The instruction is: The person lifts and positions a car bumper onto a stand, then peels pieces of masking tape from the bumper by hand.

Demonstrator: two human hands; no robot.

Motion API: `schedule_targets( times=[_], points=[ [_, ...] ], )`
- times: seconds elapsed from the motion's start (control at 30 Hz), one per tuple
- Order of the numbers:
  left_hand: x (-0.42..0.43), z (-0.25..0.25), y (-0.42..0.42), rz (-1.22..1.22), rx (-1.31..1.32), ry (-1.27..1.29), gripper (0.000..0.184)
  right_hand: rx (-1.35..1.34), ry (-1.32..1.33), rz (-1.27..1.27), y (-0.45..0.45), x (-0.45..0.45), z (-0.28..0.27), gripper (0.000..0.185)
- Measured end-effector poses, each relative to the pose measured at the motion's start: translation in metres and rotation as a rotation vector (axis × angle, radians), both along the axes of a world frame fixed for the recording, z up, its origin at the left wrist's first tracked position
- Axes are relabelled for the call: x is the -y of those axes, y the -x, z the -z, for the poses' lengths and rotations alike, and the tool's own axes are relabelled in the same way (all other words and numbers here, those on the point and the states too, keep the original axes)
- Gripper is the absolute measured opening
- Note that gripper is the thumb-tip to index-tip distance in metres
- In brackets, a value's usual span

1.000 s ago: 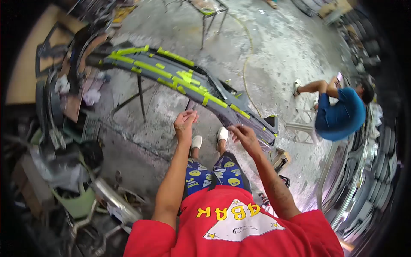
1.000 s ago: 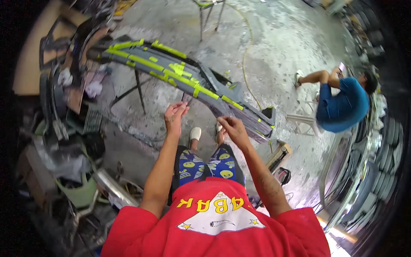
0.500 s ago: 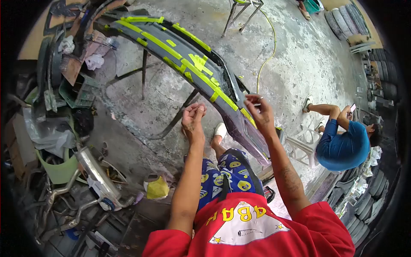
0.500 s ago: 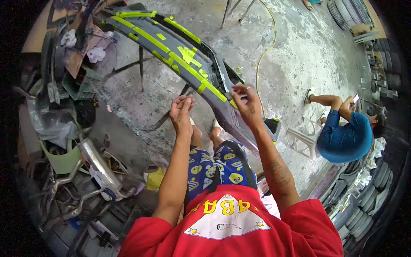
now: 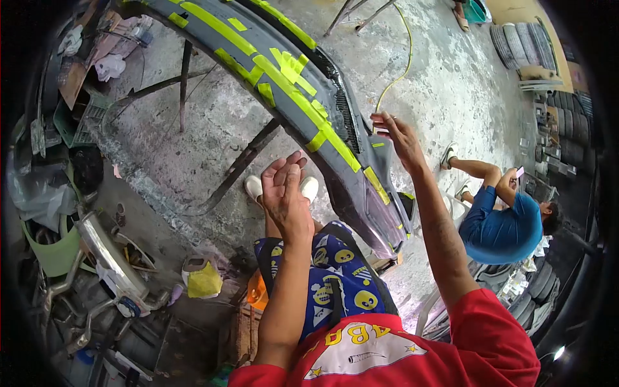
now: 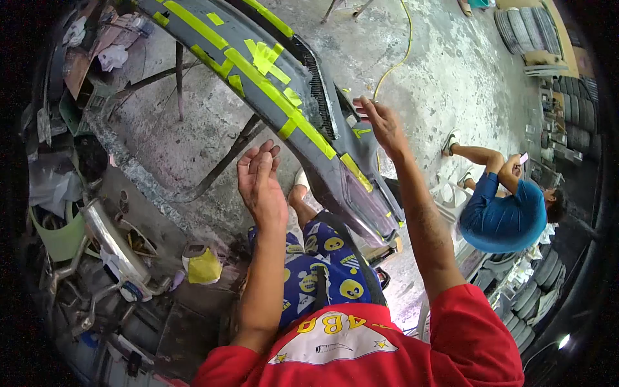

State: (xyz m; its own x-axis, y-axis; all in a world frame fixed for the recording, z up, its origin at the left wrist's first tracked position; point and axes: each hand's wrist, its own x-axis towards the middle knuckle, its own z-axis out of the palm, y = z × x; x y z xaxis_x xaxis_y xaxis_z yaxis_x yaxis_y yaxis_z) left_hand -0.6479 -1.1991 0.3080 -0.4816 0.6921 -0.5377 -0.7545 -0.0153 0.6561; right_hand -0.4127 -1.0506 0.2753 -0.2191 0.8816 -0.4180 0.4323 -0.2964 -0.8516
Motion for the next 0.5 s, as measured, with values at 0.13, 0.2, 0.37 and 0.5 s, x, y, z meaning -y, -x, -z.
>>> schedule_targets(
  times=[0.13, 0.2, 0.37, 0.5],
  points=[
    [0.003, 0.003, -0.004, 0.007, -0.017, 0.012, 0.029, -0.095, 0.092, 0.028, 0.02, 0.008, -0.007, 0.068],
    [0.002, 0.003, -0.009, 0.01, -0.031, 0.036, 0.03, -0.055, 0.145, 0.061, 0.028, 0.011, -0.006, 0.074],
    [0.001, 0.007, -0.015, -0.003, -0.043, 0.011, 0.032, -0.028, 0.159, 0.061, 0.026, 0.01, 0.006, 0.075],
    [-0.002, 0.007, -0.017, -0.025, -0.031, 0.0, 0.03, -0.015, 0.147, 0.071, 0.009, -0.007, 0.033, 0.077]
  ],
)
